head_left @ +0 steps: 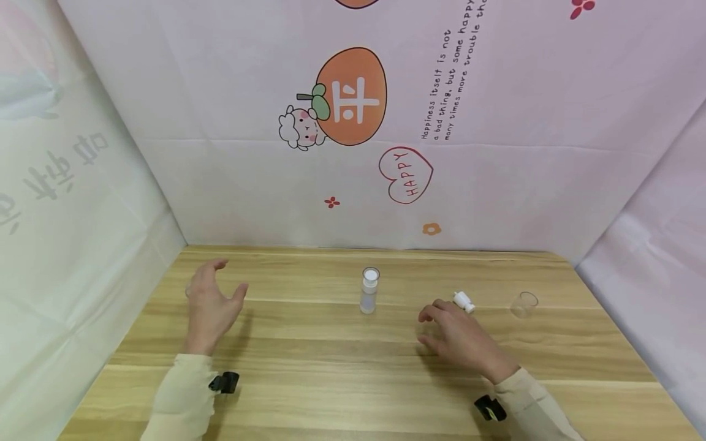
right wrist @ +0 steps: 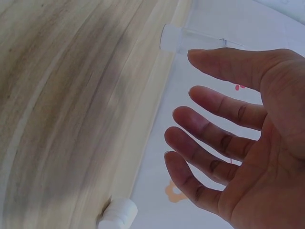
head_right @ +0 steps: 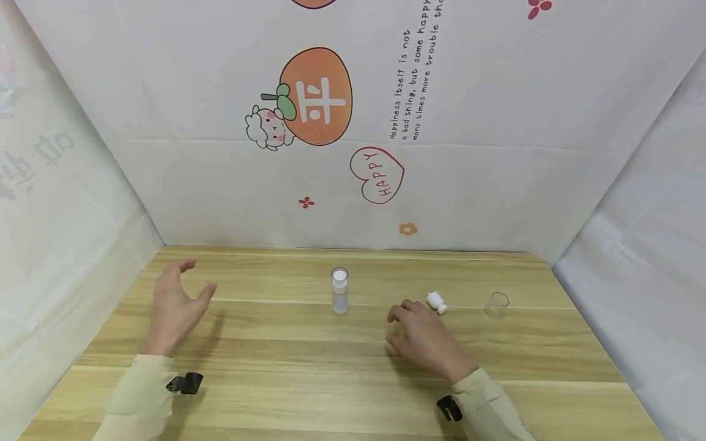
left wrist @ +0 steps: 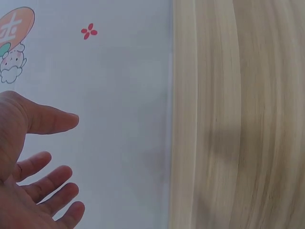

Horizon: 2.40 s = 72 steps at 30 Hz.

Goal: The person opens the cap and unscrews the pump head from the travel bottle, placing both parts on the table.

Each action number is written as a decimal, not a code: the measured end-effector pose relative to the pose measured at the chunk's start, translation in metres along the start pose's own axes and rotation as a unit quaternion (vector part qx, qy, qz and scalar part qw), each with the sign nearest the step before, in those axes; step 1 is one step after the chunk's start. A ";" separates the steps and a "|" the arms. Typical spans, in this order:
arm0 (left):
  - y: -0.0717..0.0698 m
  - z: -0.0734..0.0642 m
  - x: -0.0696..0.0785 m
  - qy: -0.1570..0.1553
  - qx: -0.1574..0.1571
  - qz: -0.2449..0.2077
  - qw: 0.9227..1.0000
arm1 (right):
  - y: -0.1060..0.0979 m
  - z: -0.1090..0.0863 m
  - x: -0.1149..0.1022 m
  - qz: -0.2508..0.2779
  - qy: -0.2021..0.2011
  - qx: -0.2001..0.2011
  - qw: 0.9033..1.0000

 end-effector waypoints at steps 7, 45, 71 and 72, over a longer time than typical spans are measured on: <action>0.016 0.002 0.015 0.023 -0.016 -0.018 0.999 | -0.002 0.001 0.000 -0.002 -0.005 0.005 1.000; 0.115 -0.010 0.076 0.034 -0.163 -0.149 0.975 | -0.005 0.000 0.003 0.008 0.001 0.010 1.000; 0.178 -0.021 0.102 0.016 -0.233 -0.225 0.946 | 0.000 0.004 -0.004 0.028 -0.004 0.003 1.000; 0.180 -0.022 0.102 0.014 -0.236 -0.227 0.945 | 0.000 0.004 -0.004 0.028 -0.005 0.002 1.000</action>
Point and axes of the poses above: each hand's wrist, its own z-axis towards the middle knuckle, its own y-axis out of the palm, x = y × z, the point moved 10 cm from there along z, towards the middle knuckle, and after that the axes turned 7 degrees about -x, right-handed, at the moved point
